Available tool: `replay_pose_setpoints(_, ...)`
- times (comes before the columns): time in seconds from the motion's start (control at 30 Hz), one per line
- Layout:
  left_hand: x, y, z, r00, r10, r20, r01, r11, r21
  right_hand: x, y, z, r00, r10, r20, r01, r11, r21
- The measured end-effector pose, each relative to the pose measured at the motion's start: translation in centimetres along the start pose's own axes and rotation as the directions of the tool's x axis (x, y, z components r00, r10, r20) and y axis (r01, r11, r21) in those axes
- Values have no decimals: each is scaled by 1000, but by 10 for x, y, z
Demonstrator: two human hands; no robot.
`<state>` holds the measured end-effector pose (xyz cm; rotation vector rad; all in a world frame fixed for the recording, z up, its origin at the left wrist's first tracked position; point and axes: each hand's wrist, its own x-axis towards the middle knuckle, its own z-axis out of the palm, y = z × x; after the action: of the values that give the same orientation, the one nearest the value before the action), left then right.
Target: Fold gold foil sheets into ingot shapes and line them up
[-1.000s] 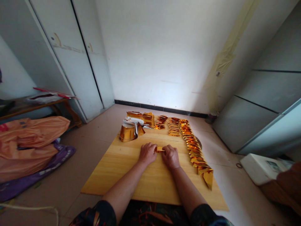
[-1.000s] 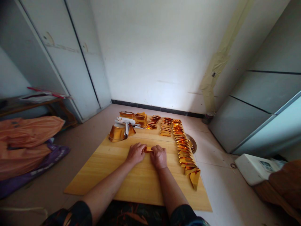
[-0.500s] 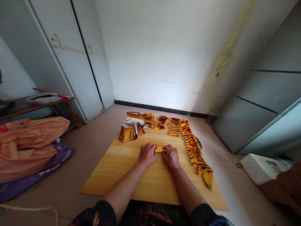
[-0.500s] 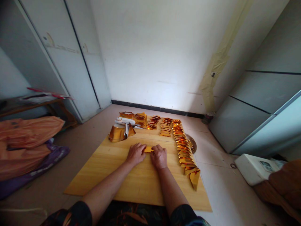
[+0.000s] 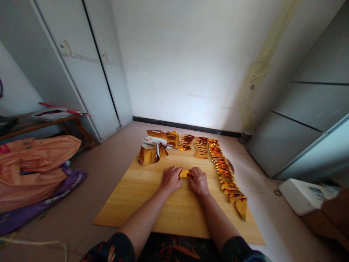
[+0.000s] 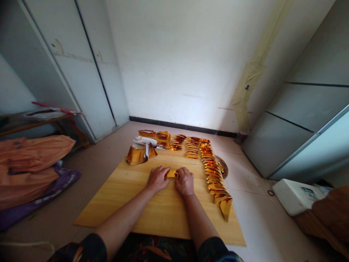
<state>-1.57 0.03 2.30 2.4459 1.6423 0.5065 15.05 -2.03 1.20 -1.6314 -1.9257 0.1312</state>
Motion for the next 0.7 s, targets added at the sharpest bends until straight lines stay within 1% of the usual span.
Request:
replay_pose_setpoints(0.1,0,0,0,1000,13,-11,-13,1000,-12,0,0,-1,1000,-19,14,18,999,27)
replay_pose_setpoints(0.17,0,0,0,1000,20,-10,-20,1000,-13,0,0,-1,999,-40,35,39,999,17)
replay_pose_setpoints(0.37,0,-1,-1,1000,14,13,-15,1000,28,2,-4,0,994,-26,104,39,992,-119)
replay_pose_setpoints(0.5,0,-2,0,1000,21,16,-21,1000,21,1,-5,-1,993,-55,102,72,984,-166)
replay_pose_setpoints(0.7,2,-2,-1,1000,-4,18,4,1000,24,0,-6,-2,993,-88,84,103,976,-192)
